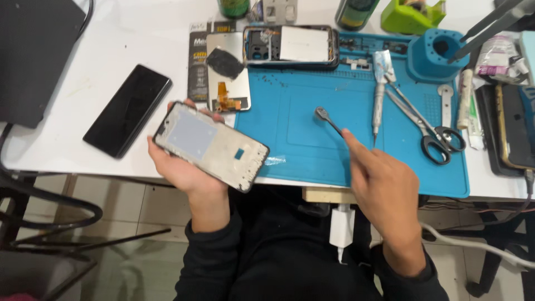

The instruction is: The person holds a disassembled phone frame and scrapes old adhesive residue from its inner edges using a thin metal pry tool, rotating the frame to work around it. They then brush the frame with a soft brush, set it down, and pick up the phone's back cover to reattach it to the frame.

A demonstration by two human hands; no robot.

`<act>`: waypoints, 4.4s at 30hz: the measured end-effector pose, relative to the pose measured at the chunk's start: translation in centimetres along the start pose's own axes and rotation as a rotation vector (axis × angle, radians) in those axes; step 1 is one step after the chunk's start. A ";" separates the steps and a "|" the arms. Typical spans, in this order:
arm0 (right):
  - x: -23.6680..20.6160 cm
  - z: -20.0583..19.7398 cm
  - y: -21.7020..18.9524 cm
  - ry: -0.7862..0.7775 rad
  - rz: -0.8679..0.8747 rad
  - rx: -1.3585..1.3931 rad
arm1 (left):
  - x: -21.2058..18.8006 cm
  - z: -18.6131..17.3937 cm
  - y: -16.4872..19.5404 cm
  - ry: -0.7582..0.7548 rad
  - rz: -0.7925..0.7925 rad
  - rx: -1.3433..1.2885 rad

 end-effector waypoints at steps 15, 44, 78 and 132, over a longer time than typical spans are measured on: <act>0.7 3.6 -6.4 -0.191 -0.334 0.144 | 1.5 0.6 1.2 -0.094 -0.138 -0.222; 1.2 2.4 -5.2 -0.335 -0.399 0.348 | 0.5 0.9 0.1 -0.033 -0.192 -0.156; 2.8 -0.1 3.1 -0.181 0.085 0.261 | -3.5 0.8 -1.8 -0.026 -0.285 0.007; 1.1 1.1 -0.1 -0.237 0.087 0.083 | -1.7 1.1 -2.4 -0.112 -0.303 -0.051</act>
Point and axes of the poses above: each hand's wrist, its own x-axis towards the middle knuckle, its own z-axis out of the palm, y = z × x, the point moved 9 cm from there along x, towards the middle knuckle, and after that the axes turned 1 degree about z, right-handed, at the moved point
